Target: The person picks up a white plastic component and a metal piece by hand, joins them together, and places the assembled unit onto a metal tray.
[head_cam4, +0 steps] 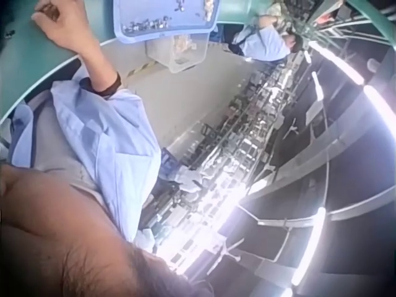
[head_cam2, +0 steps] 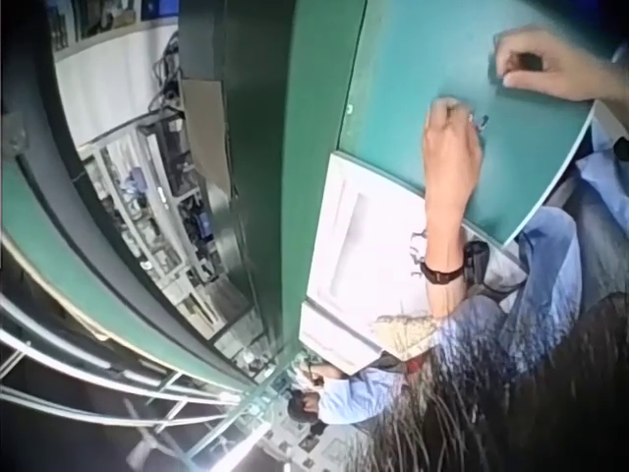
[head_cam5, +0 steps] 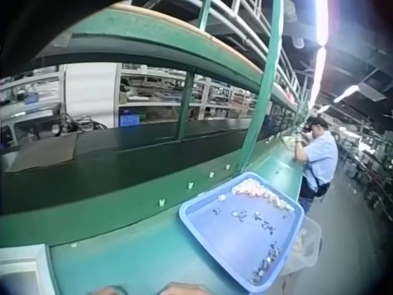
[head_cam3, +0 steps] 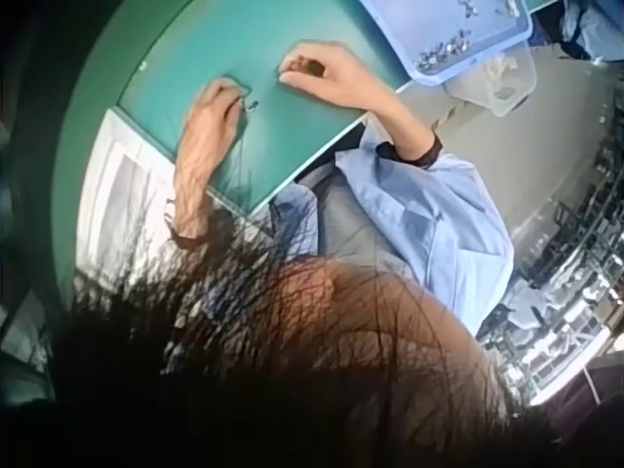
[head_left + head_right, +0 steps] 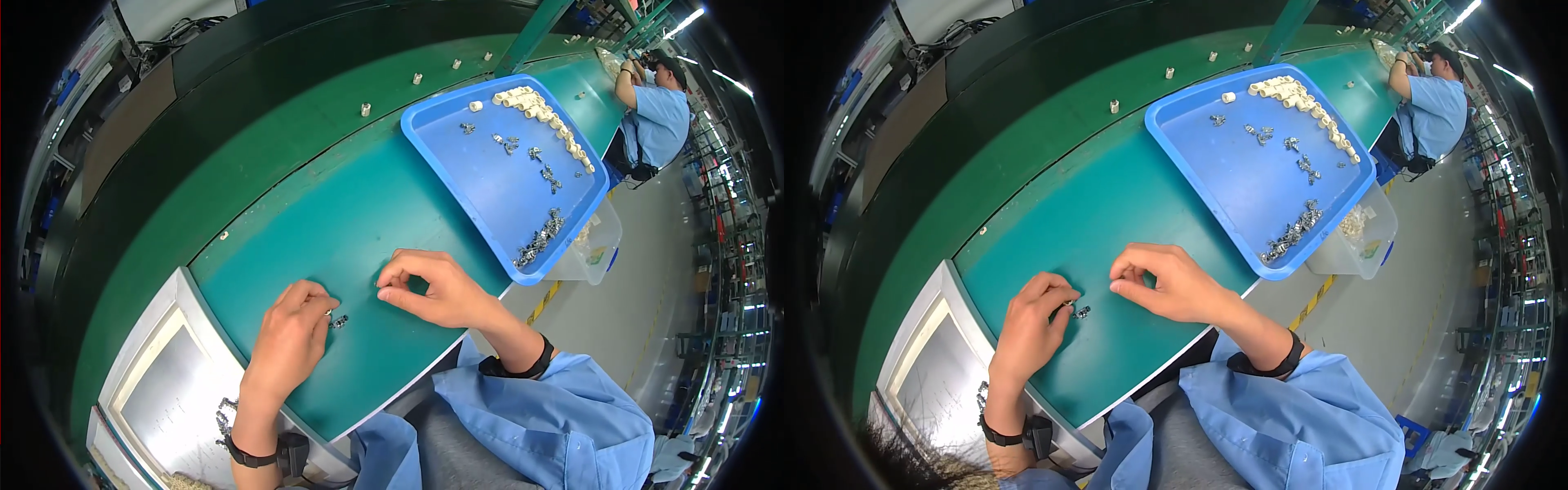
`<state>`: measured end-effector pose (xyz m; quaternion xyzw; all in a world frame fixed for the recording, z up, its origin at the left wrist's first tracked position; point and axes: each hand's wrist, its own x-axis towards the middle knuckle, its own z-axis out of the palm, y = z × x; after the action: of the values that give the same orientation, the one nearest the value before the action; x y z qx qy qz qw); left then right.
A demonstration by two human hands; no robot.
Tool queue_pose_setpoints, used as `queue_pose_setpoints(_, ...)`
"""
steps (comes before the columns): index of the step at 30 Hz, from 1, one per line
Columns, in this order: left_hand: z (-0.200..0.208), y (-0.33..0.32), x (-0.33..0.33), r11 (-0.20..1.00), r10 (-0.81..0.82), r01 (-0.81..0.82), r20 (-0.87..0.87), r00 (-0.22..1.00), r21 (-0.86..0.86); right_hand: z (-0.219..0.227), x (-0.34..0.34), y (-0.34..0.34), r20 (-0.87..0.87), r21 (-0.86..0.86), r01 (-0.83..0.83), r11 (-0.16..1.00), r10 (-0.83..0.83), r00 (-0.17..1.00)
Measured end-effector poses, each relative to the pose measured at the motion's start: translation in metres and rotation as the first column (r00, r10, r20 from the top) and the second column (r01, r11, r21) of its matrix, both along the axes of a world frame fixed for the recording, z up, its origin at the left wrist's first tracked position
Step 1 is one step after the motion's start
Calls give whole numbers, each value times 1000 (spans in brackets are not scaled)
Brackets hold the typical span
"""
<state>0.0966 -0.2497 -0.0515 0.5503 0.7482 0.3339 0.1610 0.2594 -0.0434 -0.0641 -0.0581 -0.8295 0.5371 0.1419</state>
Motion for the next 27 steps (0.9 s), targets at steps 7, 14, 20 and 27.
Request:
queue_pose_setpoints(7, 16, 5, 8, 989, 126, -122, -32, 992, 85, 10, -7, -15, -182, -13, -35, 999, 32, 983)
queue_pose_setpoints(14, 32, -3, 22, 943, 174, -142, -83, 981, 303, 42, -16, -32, -408, 54, -19, 998, 39, 912)
queue_pose_setpoints(20, 50, -9, 32, 908, 199, -130, -137, 970, 399, 54, -23, -51, -636, 168, 113, 979, 20, 772)
queue_pose_setpoints(27, 55, -17, 43, 854, 272, -190, -105, 956, 483, 58, -21, -56, -693, 103, 102, 989, -2, 721)
